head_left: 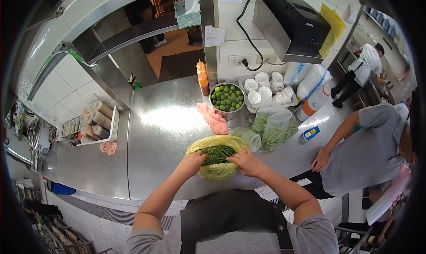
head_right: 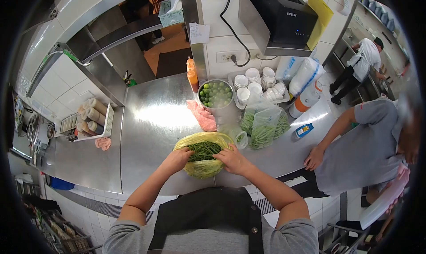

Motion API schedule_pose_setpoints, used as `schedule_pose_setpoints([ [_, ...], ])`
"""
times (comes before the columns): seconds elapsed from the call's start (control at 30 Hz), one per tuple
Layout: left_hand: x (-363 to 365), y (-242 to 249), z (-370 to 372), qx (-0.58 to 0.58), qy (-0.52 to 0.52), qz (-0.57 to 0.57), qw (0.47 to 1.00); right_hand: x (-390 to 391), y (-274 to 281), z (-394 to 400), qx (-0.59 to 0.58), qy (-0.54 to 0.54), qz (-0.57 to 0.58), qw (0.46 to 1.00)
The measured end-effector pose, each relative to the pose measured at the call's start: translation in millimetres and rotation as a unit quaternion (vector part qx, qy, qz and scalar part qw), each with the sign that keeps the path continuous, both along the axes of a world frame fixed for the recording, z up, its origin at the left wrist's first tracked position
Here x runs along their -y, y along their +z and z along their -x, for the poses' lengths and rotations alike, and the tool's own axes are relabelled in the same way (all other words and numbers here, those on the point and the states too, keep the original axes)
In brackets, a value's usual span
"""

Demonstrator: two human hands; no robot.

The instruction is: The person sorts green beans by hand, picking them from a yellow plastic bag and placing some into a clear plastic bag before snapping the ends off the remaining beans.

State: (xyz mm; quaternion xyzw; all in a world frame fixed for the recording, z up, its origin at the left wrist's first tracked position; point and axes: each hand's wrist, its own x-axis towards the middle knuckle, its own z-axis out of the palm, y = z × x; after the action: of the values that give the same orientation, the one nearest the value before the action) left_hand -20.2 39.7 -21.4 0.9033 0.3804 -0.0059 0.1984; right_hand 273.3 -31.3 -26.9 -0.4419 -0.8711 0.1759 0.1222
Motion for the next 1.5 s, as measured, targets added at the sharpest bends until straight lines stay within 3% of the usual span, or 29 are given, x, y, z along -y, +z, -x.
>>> schedule_pose_setpoints([
  [0.17,-6,10,13,0.065,0.027,0.009,0.998,38,-7,26,0.014,-0.047,-0.012,0.999],
  [0.23,-6,15,18,0.070,0.024,0.021,0.997,51,-5,37,-0.063,-0.070,-0.055,0.994],
  [0.3,-2,17,21,-0.016,0.009,-0.016,1.000,59,-6,37,-0.075,-0.087,-0.039,0.993],
  [0.53,-14,24,22,-0.051,-0.018,0.029,0.998,67,11,57,-0.122,-0.205,0.012,0.971],
  [0.63,-16,27,8,-0.024,-0.043,0.072,0.996,64,8,62,-0.126,-0.250,0.014,0.960],
  [0.7,-19,29,-1,0.113,-0.080,0.109,0.984,59,8,60,-0.113,-0.271,0.034,0.955],
  [0.83,-30,24,-14,0.158,-0.086,0.132,0.975,42,21,45,-0.074,-0.318,0.137,0.935],
  [0.9,-28,31,-15,0.227,-0.085,0.112,0.964,43,29,38,-0.193,-0.307,0.108,0.926],
  [0.93,-25,38,-14,0.227,-0.084,0.133,0.961,46,31,36,-0.188,-0.314,0.126,0.922],
  [1.0,-27,49,-9,0.236,-0.101,0.134,0.957,46,35,33,-0.390,-0.351,0.077,0.848],
  [1.03,-25,44,-6,0.241,-0.098,0.138,0.955,49,28,30,-0.384,-0.353,0.080,0.849],
  [1.13,-18,43,7,0.232,-0.104,0.213,0.943,51,-11,23,-0.348,-0.534,-0.019,0.770],
  [1.23,-8,14,18,0.272,-0.108,0.141,0.946,47,-88,3,-0.343,-0.609,-0.048,0.714],
  [1.3,-2,26,19,0.305,-0.078,0.183,0.931,30,-75,8,-0.455,-0.651,0.105,0.599],
  [1.33,-3,33,17,0.308,-0.070,0.172,0.933,19,-75,4,-0.458,-0.641,0.105,0.608],
  [1.4,2,43,12,0.329,-0.050,0.199,0.922,6,-74,-2,-0.519,-0.592,0.249,0.564],
  [1.43,2,47,10,0.332,-0.045,0.194,0.922,0,-75,-2,-0.519,-0.587,0.250,0.569],
  [1.5,0,52,7,0.343,-0.061,0.171,0.922,-18,-74,-2,-0.511,-0.519,0.214,0.651],
])
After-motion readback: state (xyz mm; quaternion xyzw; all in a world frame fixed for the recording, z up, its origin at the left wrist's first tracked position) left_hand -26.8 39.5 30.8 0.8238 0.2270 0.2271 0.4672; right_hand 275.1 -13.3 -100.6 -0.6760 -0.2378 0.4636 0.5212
